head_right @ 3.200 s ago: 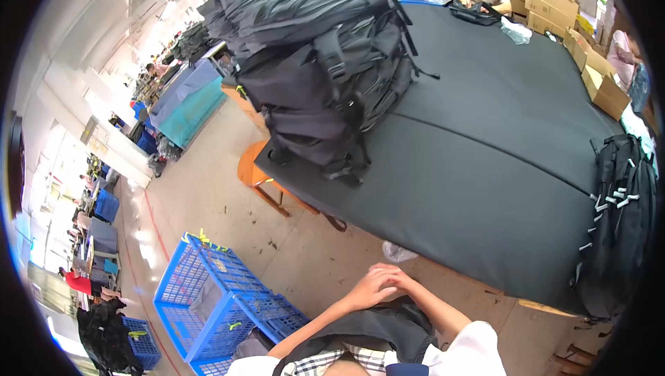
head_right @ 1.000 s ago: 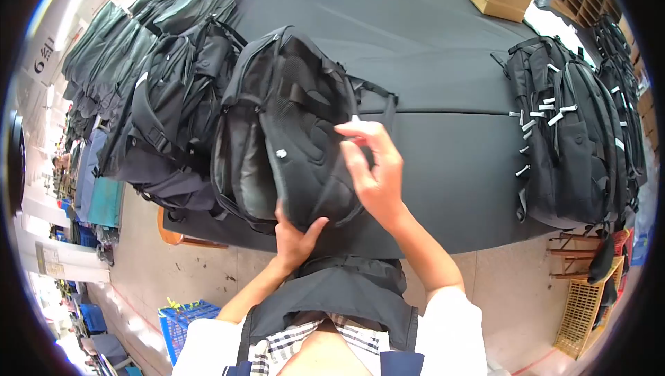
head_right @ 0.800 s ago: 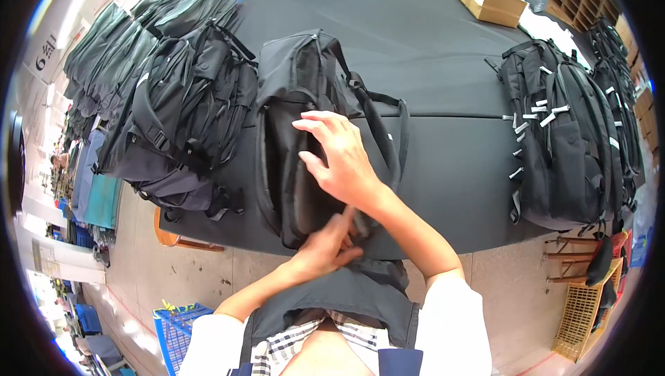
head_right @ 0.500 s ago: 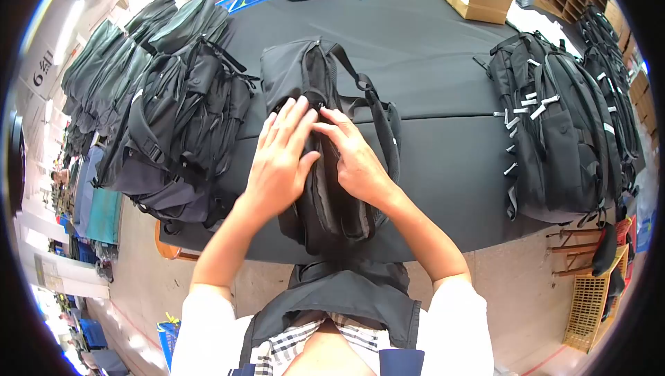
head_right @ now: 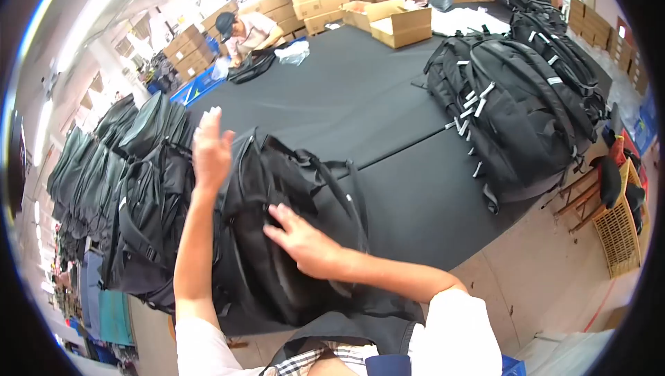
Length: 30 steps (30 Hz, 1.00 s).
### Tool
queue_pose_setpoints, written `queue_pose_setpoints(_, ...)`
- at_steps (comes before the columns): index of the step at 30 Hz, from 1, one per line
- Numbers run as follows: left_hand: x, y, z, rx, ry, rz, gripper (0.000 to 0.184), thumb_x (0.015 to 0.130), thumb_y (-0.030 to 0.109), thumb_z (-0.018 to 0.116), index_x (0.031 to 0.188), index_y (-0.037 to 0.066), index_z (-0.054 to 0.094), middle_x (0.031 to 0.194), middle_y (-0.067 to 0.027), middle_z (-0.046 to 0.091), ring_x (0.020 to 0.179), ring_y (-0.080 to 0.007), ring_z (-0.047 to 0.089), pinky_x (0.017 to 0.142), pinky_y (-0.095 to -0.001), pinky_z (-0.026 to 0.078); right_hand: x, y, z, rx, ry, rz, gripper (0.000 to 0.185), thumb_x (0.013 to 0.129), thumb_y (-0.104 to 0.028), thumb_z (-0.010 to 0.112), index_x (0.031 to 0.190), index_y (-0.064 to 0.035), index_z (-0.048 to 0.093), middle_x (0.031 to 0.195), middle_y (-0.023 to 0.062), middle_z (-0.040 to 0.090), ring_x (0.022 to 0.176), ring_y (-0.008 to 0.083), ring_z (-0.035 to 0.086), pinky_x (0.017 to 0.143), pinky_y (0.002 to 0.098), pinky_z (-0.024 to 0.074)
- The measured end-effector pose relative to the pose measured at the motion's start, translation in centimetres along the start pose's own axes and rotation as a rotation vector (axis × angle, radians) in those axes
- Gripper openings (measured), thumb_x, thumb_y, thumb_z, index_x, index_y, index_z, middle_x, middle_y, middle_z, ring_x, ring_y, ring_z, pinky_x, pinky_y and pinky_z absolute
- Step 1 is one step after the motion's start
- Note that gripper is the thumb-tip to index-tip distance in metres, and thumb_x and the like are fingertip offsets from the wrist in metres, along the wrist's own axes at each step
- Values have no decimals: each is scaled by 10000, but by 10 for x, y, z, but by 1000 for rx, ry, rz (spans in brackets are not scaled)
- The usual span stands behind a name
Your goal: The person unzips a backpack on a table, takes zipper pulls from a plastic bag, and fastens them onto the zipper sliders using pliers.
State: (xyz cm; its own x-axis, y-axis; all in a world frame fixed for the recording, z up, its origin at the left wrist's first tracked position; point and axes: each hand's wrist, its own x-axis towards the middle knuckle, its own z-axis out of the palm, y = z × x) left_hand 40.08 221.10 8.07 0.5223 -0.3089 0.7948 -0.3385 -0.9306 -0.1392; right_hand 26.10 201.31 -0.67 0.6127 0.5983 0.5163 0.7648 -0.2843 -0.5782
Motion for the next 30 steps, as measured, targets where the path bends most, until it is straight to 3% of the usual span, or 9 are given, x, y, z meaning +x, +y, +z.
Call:
queue_pose_setpoints(2, -57, -25, 93, 35, -350, -119, 423, 932, 337, 361, 1263, 87, 442, 1231, -169, 499, 1187, -305, 433, 992, -477, 291, -3, -9, 0, -24, -31, -17, 589, 630, 164, 430, 1205, 37, 448, 1285, 248, 382, 1286, 426, 233, 1056, 428, 259)
queue_pose_setpoints(8, -4, -55, 111, -279, -831, -139, 437, 929, 392, 331, 1221, 100, 477, 1143, -120, 564, 1034, -308, 524, 913, -419, 384, -2, 10, -24, -3, -167, 18, 655, 613, 171, 465, 1241, -7, 420, 1322, 191, 360, 1309, 411, 176, 1055, 450, 256)
queue_pose_setpoints(11, -28, -66, 109, -196, -424, 206, 349, 950, 299, 309, 1138, 82, 506, 1075, -147, 586, 951, -319, 567, 789, -413, 462, -7, 9, -28, 50, -199, -10, 680, 595, 190, 460, 1241, -18, 426, 1335, 184, 347, 1319, 408, 144, 1053, 463, 253)
queue_pose_setpoints(15, -33, -56, 100, -19, -652, -59, 407, 946, 380, 297, 950, 54, 542, 874, -163, 631, 784, -330, 613, 688, -433, 484, 21, 11, -44, 28, 8, -75, 352, 763, 2, 547, 1112, -33, 521, 1083, 147, 559, 1051, 326, 512, 961, 432, 368)
queue_pose_setpoints(17, -36, -51, 102, -28, -569, -134, 464, 940, 428, 283, 834, 58, 543, 681, -175, 622, 701, -338, 618, 663, -447, 480, 52, 22, -46, -48, 111, -80, 343, 764, -11, 557, 1105, -28, 520, 1072, 143, 560, 1051, 310, 512, 908, 403, 409)
queue_pose_setpoints(22, -23, -39, 97, -55, -662, -119, 352, 943, 359, 312, 994, 159, 598, 977, -127, 625, 899, -320, 586, 722, -438, 468, 136, 97, -14, -436, 142, -76, 325, 769, -66, 550, 1089, -12, 531, 997, 124, 579, 969, 288, 536, 828, 368, 460)
queue_pose_setpoints(24, -21, -54, 109, -177, -699, -419, 358, 937, 354, 337, 1001, 125, 604, 1036, -130, 611, 917, -327, 580, 756, -411, 463, 166, 126, -5, -686, 74, -103, 273, 745, -105, 551, 1005, -22, 564, 915, 115, 574, 871, 260, 548, 747, 331, 476)
queue_pose_setpoints(27, -27, -77, 111, -859, -689, -467, 408, 928, 361, 341, 1133, 82, 557, 1071, -137, 597, 1001, -308, 551, 836, -382, 425, 195, 140, 4, -879, 58, -103, 195, 723, -146, 555, 874, -34, 605, 851, 102, 566, 811, 219, 544, 680, 295, 473)
queue_pose_setpoints(30, -32, -70, 108, -475, -637, -297, 381, 910, 319, 381, 1176, 82, 518, 1115, -130, 572, 1051, -298, 523, 858, -378, 407, 207, 144, 6, -973, -28, -104, 163, 723, -157, 562, 790, -25, 629, 829, 102, 571, 819, 205, 547, 659, 273, 473)
